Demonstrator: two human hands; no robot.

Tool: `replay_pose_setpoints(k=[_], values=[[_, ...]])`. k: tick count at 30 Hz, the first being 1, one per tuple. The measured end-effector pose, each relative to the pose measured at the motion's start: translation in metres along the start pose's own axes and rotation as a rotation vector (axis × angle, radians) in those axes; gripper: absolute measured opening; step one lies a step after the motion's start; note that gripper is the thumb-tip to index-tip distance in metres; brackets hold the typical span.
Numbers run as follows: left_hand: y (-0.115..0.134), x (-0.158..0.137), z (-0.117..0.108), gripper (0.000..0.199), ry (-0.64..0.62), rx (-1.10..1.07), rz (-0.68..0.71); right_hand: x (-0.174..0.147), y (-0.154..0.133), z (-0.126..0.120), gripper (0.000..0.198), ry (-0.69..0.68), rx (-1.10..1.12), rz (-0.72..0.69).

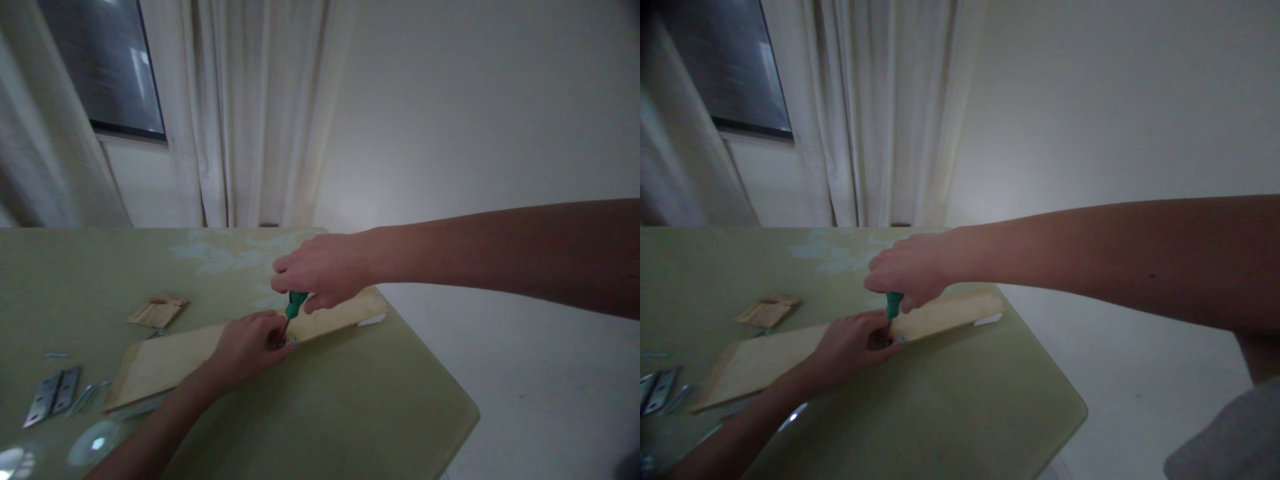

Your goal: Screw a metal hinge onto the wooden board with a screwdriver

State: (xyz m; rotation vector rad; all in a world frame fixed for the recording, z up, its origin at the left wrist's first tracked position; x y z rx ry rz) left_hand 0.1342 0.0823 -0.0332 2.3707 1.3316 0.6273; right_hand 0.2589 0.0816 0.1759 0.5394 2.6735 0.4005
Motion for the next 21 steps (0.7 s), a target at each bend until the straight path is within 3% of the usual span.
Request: replay_pose_setpoints(k=[4,9,11,15,17,19,21], values=[[0.0012,0.0004,-0.0002,0.019,0.001,-0.008,0.002,-0.0009,-0.0018,-0.0005,0.021,0.03,-0.023,0.003],[0.0047,0.0,-0.0024,0.02,-0.003,-0.002,0.003,-0.0016,-0.0051,-0.0012,0.031,0.049,-0.005,-0.038],[0.005,0.0,-0.0028,0.019,-0.007,0.001,-0.006,-0.0017,-0.0036,0.0001,0.023,0.024,-0.023,0.01],[0.0045,0.0003,-0.0031,0.018,0.001,-0.002,-0.008,-0.0019,-0.0046,0.0016,0.032,0.04,-0.018,-0.004],[0.0045,0.0002,-0.0032,0.016,0.0,-0.004,0.003,-0.002,-0.0055,0.0032,0.023,0.025,-0.026,0.01],[0.0046,-0.0001,-0.0034,0.015,-0.003,-0.006,0.007,-0.0019,-0.0063,0.0049,0.026,0.015,-0.031,0.043],[0.0044,-0.0005,-0.0033,0.017,-0.005,-0.003,0.0,-0.0015,-0.009,0.0058,0.028,0.04,-0.03,-0.003]])
Point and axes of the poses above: each hand's wrist, its own x-axis towards the middle knuckle, its own z-axis out of the palm, y = z × x, the point moved 3 cm from there along x, towards the middle knuckle, and after that the axes turned 12 degrees about y, right-handed, at the moved point
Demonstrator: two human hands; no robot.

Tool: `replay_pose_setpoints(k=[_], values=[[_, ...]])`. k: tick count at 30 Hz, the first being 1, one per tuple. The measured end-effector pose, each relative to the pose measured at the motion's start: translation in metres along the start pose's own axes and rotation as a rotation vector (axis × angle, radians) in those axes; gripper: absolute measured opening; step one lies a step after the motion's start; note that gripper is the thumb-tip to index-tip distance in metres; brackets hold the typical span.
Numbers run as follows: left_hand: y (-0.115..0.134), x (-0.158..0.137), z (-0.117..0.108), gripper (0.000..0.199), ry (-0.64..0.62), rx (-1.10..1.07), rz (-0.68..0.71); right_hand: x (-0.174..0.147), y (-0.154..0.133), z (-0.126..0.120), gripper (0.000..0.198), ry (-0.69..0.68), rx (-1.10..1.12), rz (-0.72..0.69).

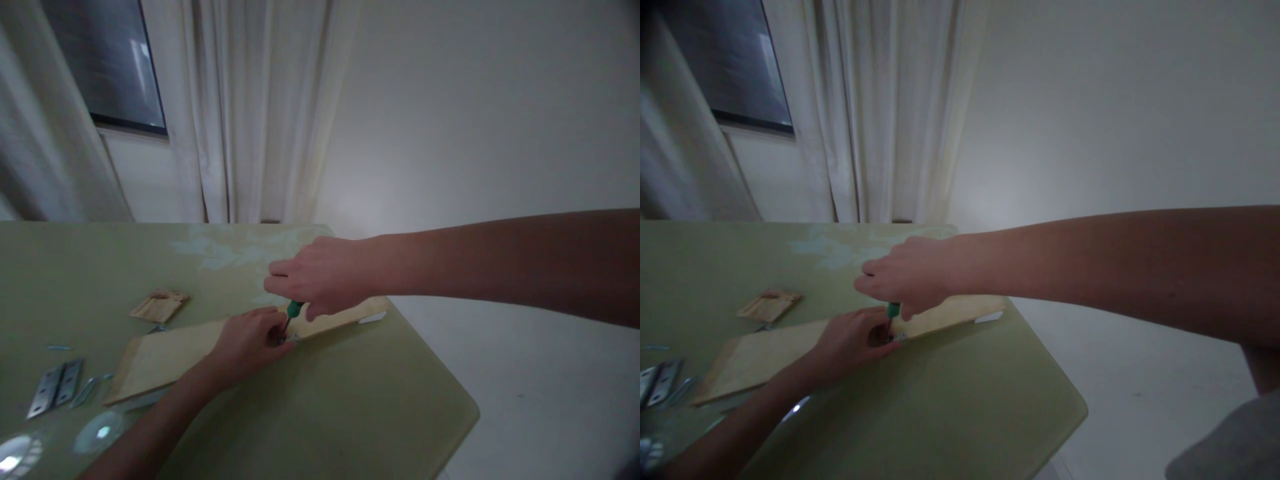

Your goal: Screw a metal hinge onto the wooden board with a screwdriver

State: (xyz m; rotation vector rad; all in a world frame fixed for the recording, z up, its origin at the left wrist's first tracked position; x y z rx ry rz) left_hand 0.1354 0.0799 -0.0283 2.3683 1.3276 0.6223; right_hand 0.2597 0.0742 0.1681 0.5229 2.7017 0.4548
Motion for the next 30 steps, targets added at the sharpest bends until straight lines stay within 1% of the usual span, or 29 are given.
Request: replay_pose_setpoints(k=[2,3,5,8,10,11,12,14,16,18,20,21,23,25,26,28,30], values=[[0.0,0.0,0.001,0.018,0.006,0.007,-0.001,0.0,-0.002,0.001,0.025,0.022,-0.004,-0.043],[0.0,0.0,0.001,0.017,0.008,0.008,0.003,0.0,-0.002,0.002,0.022,0.024,-0.007,-0.03],[0.0,0.0,0.002,0.017,0.011,0.006,0.01,0.0,-0.002,0.004,0.027,0.029,0.005,0.007],[0.0,0.001,0.002,0.019,0.005,0.016,-0.001,-0.001,-0.006,0.004,0.034,0.069,0.026,0.004],[0.001,0.001,0.0,0.018,-0.005,0.015,-0.008,-0.003,-0.008,0.003,0.022,0.092,0.034,0.067],[0.002,0.0,0.0,0.018,-0.009,0.016,-0.011,-0.003,-0.009,0.002,0.023,0.112,0.041,0.112],[0.003,0.0,-0.001,0.02,-0.009,0.02,-0.016,-0.003,-0.011,0.002,0.028,0.133,0.057,0.146],[0.004,0.0,-0.002,0.023,0.001,0.025,-0.019,-0.002,-0.017,0.002,0.03,0.183,0.105,0.166],[0.004,0.0,-0.001,0.023,0.008,0.023,-0.015,-0.001,-0.022,0.006,0.038,0.235,0.153,0.197],[0.002,-0.001,0.001,0.023,-0.001,0.032,-0.023,-0.003,-0.023,0.015,0.04,0.333,0.202,0.325],[-0.002,-0.001,0.003,0.024,-0.007,0.051,-0.044,-0.01,-0.023,0.026,0.041,0.51,0.303,0.472],[-0.003,-0.001,0.003,0.024,-0.004,0.055,-0.046,-0.015,-0.022,0.032,0.041,0.609,0.394,0.508],[-0.004,-0.002,0.003,0.021,-0.002,0.037,-0.021,-0.025,-0.022,0.045,0.039,0.761,0.654,0.483],[-0.005,-0.003,0.003,0.017,-0.003,0.02,0.005,-0.029,-0.021,0.057,0.039,0.85,0.895,0.421],[-0.005,-0.003,0.003,0.016,-0.008,0.022,0.01,-0.029,-0.02,0.062,0.038,0.883,0.97,0.409],[-0.006,-0.005,0.003,0.017,-0.014,0.033,0.001,-0.025,-0.017,0.068,0.026,0.952,0.992,0.446],[-0.008,-0.006,0.006,0.019,-0.01,0.044,-0.021,-0.022,-0.017,0.07,0.019,0.962,0.92,0.471]])
Point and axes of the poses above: each hand's wrist, its own x-axis towards the middle knuckle, its own z-axis out of the palm, y = z × x, the point moved 3 cm from there along x, towards the middle knuckle, and after that the axes turned 12 degrees about y, right-handed, at the moved point
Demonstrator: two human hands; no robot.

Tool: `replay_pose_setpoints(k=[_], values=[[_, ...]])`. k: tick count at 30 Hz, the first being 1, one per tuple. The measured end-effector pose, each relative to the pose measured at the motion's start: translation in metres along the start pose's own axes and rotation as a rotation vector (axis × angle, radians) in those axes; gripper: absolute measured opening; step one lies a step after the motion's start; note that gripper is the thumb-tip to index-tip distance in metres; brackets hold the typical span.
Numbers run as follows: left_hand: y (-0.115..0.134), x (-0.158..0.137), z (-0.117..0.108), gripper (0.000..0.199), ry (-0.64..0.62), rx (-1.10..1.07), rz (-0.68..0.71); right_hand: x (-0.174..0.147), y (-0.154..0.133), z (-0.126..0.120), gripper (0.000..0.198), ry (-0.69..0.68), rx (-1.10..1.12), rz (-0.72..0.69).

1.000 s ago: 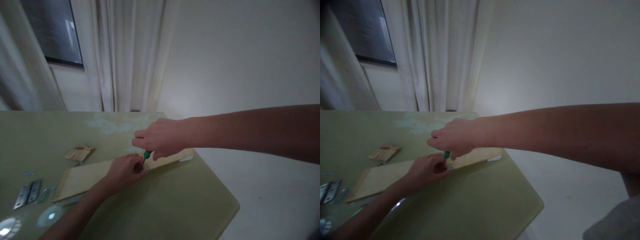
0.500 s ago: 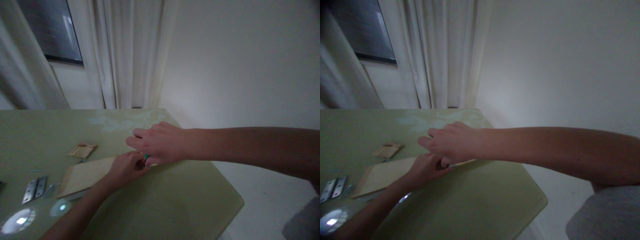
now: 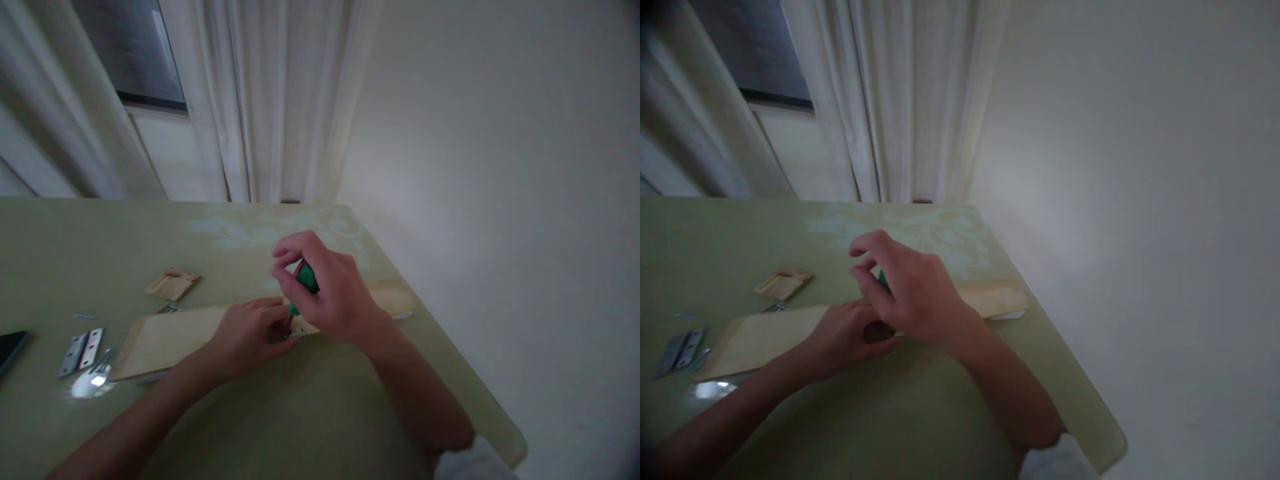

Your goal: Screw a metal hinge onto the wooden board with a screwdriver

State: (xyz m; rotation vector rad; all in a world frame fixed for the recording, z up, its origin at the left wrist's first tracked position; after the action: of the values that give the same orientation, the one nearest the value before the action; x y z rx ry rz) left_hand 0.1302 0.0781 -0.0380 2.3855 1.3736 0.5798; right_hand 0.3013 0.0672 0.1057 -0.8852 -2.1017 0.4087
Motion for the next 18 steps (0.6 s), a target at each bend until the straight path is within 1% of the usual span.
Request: replay_pose_setpoints(k=[1,2,4,5,6,8,10,11,14,15,16,18], values=[[-0.001,-0.001,0.001,0.018,0.01,-0.005,-0.002,0.0,-0.001,0.0,0.019,-0.021,-0.028,-0.024],[-0.001,-0.001,0.003,0.017,0.027,-0.015,0.007,-0.001,-0.003,0.0,0.023,-0.074,-0.028,-0.054],[-0.002,-0.002,0.004,0.014,0.064,-0.039,0.042,-0.003,-0.007,-0.004,0.035,-0.189,0.032,-0.103],[-0.002,-0.003,0.005,0.013,0.077,-0.048,0.055,-0.004,-0.007,-0.006,0.037,-0.218,0.051,-0.114],[-0.003,-0.003,0.005,0.012,0.081,-0.05,0.059,-0.004,-0.006,-0.008,0.034,-0.21,0.025,-0.11],[-0.003,-0.004,0.005,0.012,0.072,-0.044,0.035,-0.003,-0.002,-0.01,0.027,-0.145,-0.127,-0.083],[-0.003,-0.004,0.004,0.011,0.061,-0.04,0.01,-0.002,0.001,-0.01,0.033,-0.097,-0.236,-0.081],[-0.002,-0.005,0.003,0.011,0.058,-0.038,0.013,-0.002,0.001,-0.009,0.035,-0.116,-0.218,-0.098],[0.001,-0.005,0.001,0.011,0.081,-0.029,0.06,-0.005,-0.002,-0.007,0.051,-0.208,0.038,-0.199],[0.002,-0.006,0.0,0.012,0.099,-0.022,0.073,-0.006,-0.002,-0.007,0.05,-0.206,0.075,-0.22],[0.003,-0.006,-0.001,0.012,0.118,-0.017,0.077,-0.006,-0.001,-0.006,0.042,-0.174,0.052,-0.231],[0.003,-0.007,-0.002,0.014,0.134,-0.017,0.052,-0.005,0.003,-0.006,0.023,-0.052,-0.116,-0.218]])
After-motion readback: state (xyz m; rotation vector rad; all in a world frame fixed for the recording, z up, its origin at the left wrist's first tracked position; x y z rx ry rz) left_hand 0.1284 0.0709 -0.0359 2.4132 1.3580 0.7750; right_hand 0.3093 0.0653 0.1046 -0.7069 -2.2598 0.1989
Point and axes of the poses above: each hand's wrist, its own x-axis towards the middle knuckle, its own z-axis out of the palm, y = z × x, the point moved 3 cm from there along x, towards the middle knuckle, and after that the axes turned 12 degrees about y, right-handed, at the moved point
